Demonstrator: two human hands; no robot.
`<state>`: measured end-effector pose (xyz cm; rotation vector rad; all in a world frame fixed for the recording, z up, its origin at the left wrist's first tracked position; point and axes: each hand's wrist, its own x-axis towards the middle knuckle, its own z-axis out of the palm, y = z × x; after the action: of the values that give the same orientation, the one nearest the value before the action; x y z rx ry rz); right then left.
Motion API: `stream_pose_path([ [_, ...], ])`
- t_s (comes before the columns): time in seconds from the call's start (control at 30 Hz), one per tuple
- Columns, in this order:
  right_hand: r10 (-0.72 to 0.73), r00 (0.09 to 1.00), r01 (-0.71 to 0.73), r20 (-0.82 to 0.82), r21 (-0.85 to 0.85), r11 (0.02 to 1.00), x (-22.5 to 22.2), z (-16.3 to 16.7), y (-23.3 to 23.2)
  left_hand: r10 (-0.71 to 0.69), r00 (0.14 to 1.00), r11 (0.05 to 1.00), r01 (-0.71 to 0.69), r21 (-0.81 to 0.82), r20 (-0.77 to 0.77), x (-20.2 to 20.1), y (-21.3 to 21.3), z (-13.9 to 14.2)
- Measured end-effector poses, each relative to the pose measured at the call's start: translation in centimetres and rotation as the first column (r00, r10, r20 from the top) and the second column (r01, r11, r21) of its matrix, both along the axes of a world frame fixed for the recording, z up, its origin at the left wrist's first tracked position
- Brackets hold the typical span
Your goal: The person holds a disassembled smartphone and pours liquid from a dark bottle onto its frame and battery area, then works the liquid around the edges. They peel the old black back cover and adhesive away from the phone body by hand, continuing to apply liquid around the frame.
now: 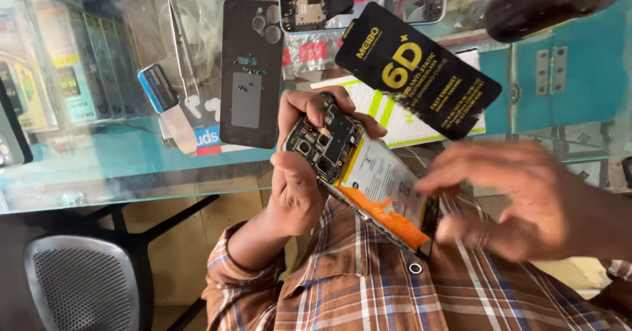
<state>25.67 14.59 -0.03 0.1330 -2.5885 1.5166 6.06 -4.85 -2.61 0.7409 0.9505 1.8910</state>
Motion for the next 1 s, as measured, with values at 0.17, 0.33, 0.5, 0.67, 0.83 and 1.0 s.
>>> stream_pose_path([
  [0.17,0.023,1.0,-0.024,-0.011,-0.099,0.995,0.8,0.3,-2.2,-0.037,0.998,0.999,0.035,-0.038,-0.054,0.2,0.1,-0.2],
  [0.33,0.019,0.994,-0.02,-0.112,-0.006,1.0,0.9,1.0,-3.0,-0.043,0.991,0.997,0.034,-0.066,-0.127,0.3,0.0,-0.3],
  [0.5,0.166,0.974,-0.112,0.152,-0.309,0.944,0.3,0.1,-1.7,-0.13,0.982,0.99,0.121,-0.068,-0.136,0.6,0.2,-0.5],
  [0.67,0.225,0.893,-0.046,0.39,-0.419,0.907,-2.2,-0.4,-1.8,-0.29,0.952,0.956,0.284,-0.069,-0.104,0.7,0.5,-0.2],
  [0.83,0.268,0.618,-0.324,0.74,-0.071,0.943,-2.7,0.5,-2.6,-0.328,0.942,0.933,0.311,-0.179,-0.069,1.0,1.7,0.5],
  [1.0,0.43,0.879,-0.386,0.204,-0.223,0.895,-2.3,-0.8,-3.1,-0.418,0.863,0.894,0.336,-0.296,-0.284,0.1,2.0,1.6],
])
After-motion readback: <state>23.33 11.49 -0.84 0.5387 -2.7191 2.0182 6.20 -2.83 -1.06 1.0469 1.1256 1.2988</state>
